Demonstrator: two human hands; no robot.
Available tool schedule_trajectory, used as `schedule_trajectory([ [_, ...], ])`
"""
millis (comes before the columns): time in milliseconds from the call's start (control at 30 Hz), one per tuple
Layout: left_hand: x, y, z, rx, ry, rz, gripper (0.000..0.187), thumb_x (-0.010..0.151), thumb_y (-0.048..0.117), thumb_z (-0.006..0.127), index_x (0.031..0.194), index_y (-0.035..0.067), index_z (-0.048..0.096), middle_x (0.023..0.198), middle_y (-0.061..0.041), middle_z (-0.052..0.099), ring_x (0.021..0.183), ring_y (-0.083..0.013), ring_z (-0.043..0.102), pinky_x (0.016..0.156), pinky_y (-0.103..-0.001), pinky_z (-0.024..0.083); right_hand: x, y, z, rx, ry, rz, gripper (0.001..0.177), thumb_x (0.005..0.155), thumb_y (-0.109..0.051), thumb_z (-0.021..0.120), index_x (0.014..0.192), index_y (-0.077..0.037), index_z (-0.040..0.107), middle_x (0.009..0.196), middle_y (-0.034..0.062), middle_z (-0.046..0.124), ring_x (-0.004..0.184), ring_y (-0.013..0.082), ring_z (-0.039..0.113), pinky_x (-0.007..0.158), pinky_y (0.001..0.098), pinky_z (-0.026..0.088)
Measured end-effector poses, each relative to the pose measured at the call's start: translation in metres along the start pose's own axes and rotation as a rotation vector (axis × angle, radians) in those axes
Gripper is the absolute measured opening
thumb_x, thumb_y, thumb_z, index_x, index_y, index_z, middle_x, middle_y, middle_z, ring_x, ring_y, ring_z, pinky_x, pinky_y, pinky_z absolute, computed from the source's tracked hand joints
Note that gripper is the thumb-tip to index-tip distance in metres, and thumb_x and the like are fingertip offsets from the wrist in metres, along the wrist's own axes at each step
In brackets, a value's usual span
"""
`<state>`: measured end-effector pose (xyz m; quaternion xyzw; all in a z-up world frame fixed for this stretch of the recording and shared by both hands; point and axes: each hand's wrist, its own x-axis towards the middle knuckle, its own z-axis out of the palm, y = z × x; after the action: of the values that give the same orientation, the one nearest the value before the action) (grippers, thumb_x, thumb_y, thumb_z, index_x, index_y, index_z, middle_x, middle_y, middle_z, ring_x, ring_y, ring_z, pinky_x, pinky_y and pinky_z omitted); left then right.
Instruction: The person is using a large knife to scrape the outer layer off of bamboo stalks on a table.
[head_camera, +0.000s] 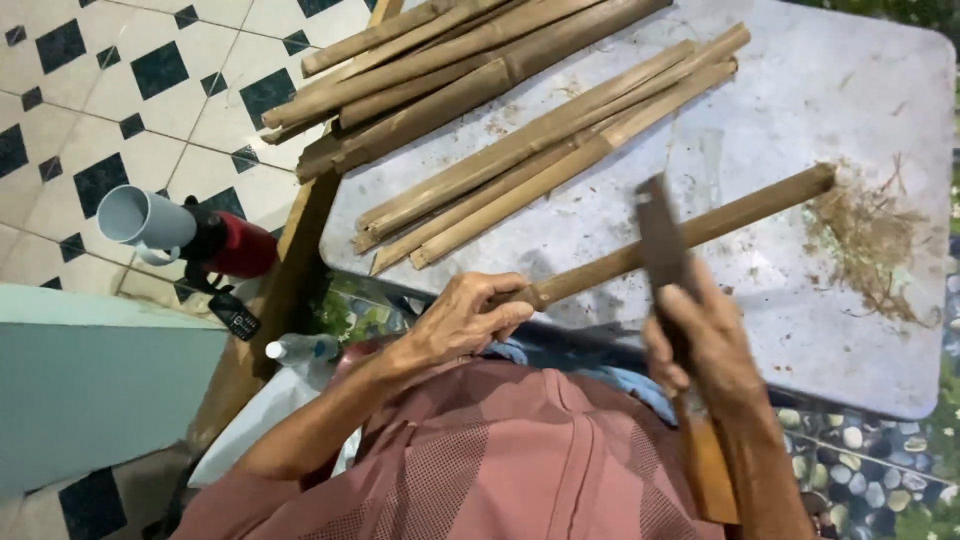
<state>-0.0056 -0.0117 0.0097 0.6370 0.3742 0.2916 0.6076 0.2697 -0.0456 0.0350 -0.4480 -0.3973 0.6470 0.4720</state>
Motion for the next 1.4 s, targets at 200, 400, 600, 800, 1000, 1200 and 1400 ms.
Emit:
schedule_trajectory([
  [200,0.008,-0.010,0.006,-0.122,-0.034,-0.002,0.023,0.107,0.021,0.056,0.101,0.003,0.068,0.056,-0.009,0.061,0.034,-0.0124,0.054,0.035,-0.024,0.046,-0.010,0.034,0.035,0.028,-0.222,0.085,0.053,0.102,-0.013,0.048,0.152,-0.007,0.032,0.041,0.0225,0.052,0.016,0.0244,0.047,0.011,0.0371,0.042],
  [400,0.005,0.012,0.006,-0.239,-0.054,0.004,0.031,0.109,0.018,0.045,0.118,0.002,0.070,0.054,-0.011,0.059,0.031,-0.0109,0.051,0.035,-0.020,0.045,-0.010,0.015,0.031,-0.048,-0.072,0.139,0.076,0.101,-0.027,0.052,0.161,-0.003,0.012,0.044,0.0214,0.050,0.023,0.0178,0.044,0.015,0.0313,0.037],
  [600,0.001,0.011,0.004,-0.315,-0.063,-0.014,0.031,0.108,0.014,0.046,0.126,0.000,0.067,0.055,-0.013,0.059,0.030,-0.0106,0.050,0.033,-0.020,0.045,-0.003,0.016,0.019,0.036,-0.183,0.006,0.070,0.104,-0.016,0.048,0.163,-0.012,0.011,0.042,0.0219,0.050,0.019,0.0193,0.043,0.015,0.0304,0.043],
  [800,0.000,0.008,0.003,-0.348,-0.103,-0.063,0.032,0.108,0.019,0.048,0.121,0.000,0.070,0.055,-0.012,0.061,0.030,-0.0081,0.048,0.032,-0.019,0.043,-0.006,0.036,0.001,-0.022,-0.140,0.098,0.073,0.104,-0.029,0.050,0.161,-0.009,0.009,0.050,0.0215,0.055,0.025,0.0184,0.048,0.016,0.0297,0.039],
  [1000,0.007,0.012,0.007,-0.338,-0.110,-0.031,0.031,0.107,0.019,0.051,0.112,-0.003,0.072,0.053,-0.013,0.062,0.028,-0.0105,0.049,0.029,-0.021,0.042,-0.013,0.016,0.039,0.007,-0.283,0.055,0.074,0.101,-0.014,0.049,0.164,-0.009,0.009,0.048,0.0182,0.055,0.024,0.0172,0.048,0.019,0.0307,0.046],
  [1200,0.007,0.001,0.005,-0.313,-0.123,-0.004,0.034,0.109,0.016,0.046,0.126,-0.004,0.067,0.056,-0.013,0.062,0.030,-0.0093,0.051,0.033,-0.019,0.043,-0.006,0.035,0.018,0.099,-0.244,0.080,0.064,0.104,-0.020,0.045,0.161,-0.010,0.015,0.042,0.0191,0.048,0.020,0.0186,0.044,0.014,0.0324,0.042],
  [1400,0.006,0.000,0.001,-0.291,-0.115,-0.011,0.034,0.107,0.014,0.045,0.127,-0.005,0.066,0.058,-0.013,0.062,0.032,-0.0099,0.051,0.033,-0.020,0.043,-0.007,0.004,0.019,0.068,-0.258,-0.060,0.064,0.106,-0.014,0.042,0.164,-0.014,0.013,0.046,0.0177,0.052,0.022,0.0160,0.044,0.016,0.0267,0.045],
])
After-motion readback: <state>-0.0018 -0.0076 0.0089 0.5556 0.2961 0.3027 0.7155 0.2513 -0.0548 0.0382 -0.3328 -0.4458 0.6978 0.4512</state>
